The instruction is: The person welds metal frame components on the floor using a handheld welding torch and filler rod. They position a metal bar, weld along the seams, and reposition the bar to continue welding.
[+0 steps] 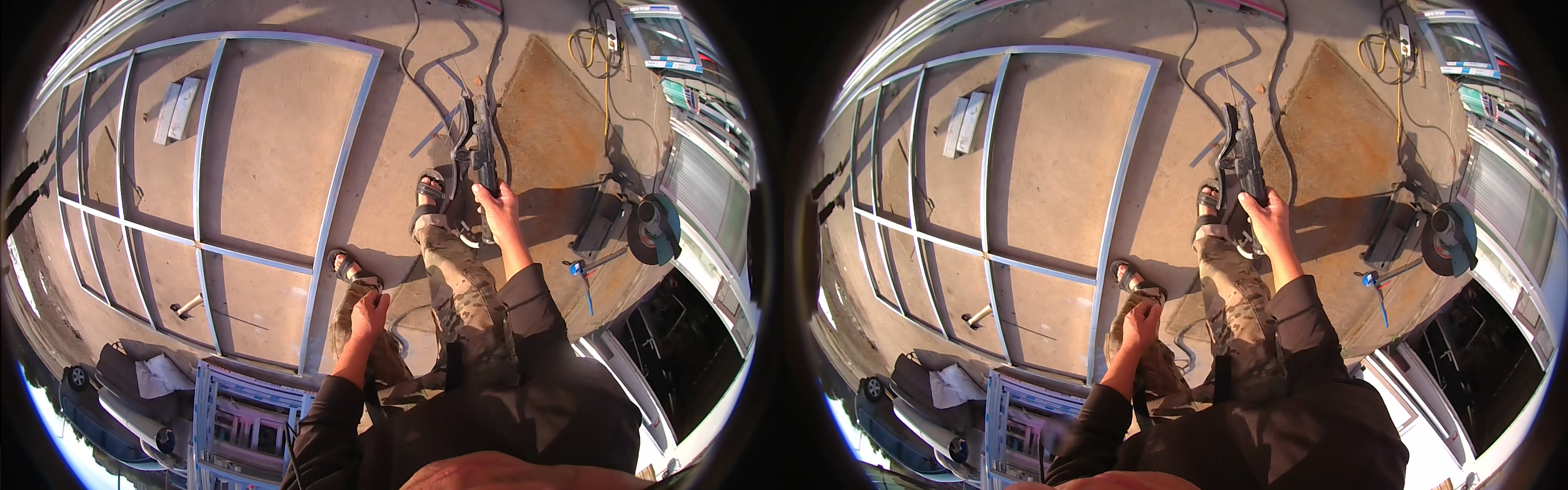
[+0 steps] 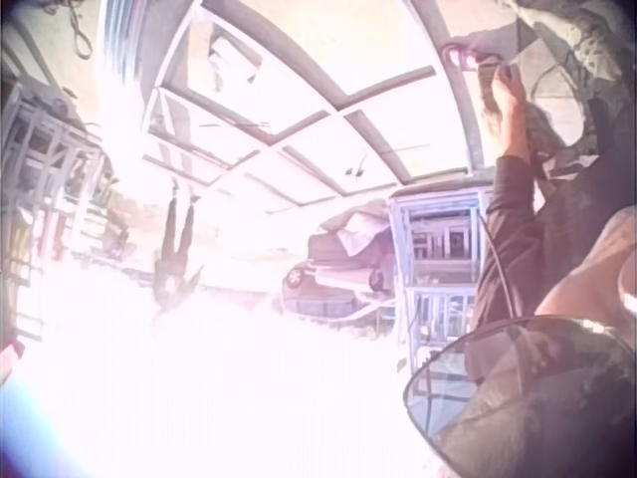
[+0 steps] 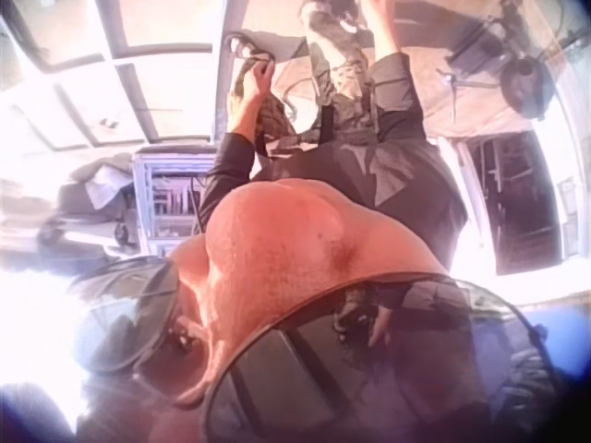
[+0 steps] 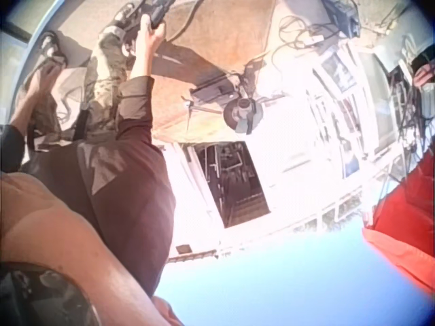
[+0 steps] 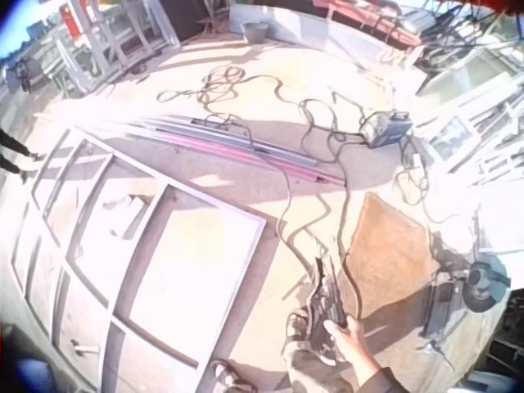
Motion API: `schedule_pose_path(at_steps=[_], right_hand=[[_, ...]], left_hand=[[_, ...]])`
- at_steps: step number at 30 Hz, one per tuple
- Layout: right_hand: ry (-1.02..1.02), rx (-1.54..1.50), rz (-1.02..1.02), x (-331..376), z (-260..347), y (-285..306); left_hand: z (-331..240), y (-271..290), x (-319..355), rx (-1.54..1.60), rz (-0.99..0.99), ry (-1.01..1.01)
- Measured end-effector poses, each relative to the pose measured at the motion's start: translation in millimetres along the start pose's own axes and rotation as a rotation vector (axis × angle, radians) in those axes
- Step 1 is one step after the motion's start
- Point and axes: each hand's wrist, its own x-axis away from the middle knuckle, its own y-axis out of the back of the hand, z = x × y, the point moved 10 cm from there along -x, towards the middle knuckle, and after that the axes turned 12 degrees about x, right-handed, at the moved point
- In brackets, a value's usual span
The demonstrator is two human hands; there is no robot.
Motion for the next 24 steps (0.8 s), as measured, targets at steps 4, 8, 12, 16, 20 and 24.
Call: schedule_pose_path(at_steps=[4, 8, 12, 16, 20, 24], right_hand=[[0.039, -0.096, 0.092, -29, 39, -1], [0.117, -0.166, 0.167, -62, 73, 2], [0.127, -0.208, 0.135, -97, 95, 1], [-0.014, -0.227, 0.113, -113, 93, -4], [0.017, -0.260, 0.150, -119, 96, -20], [-0.112, -0.140, 0.112, -136, 73, -48]], left_hand=[[-64, 1, 7, -0.015, -0.021, -0.043], [-150, -15, -3, 0.000, 0.051, -0.067], [-232, -32, -26, 0.057, 0.112, -0.168], [-291, -44, -57, -0.004, 0.228, -0.261], [-333, -63, -99, -0.106, 0.396, -0.368], [-353, -54, -113, -0.178, 0.558, -0.384]])
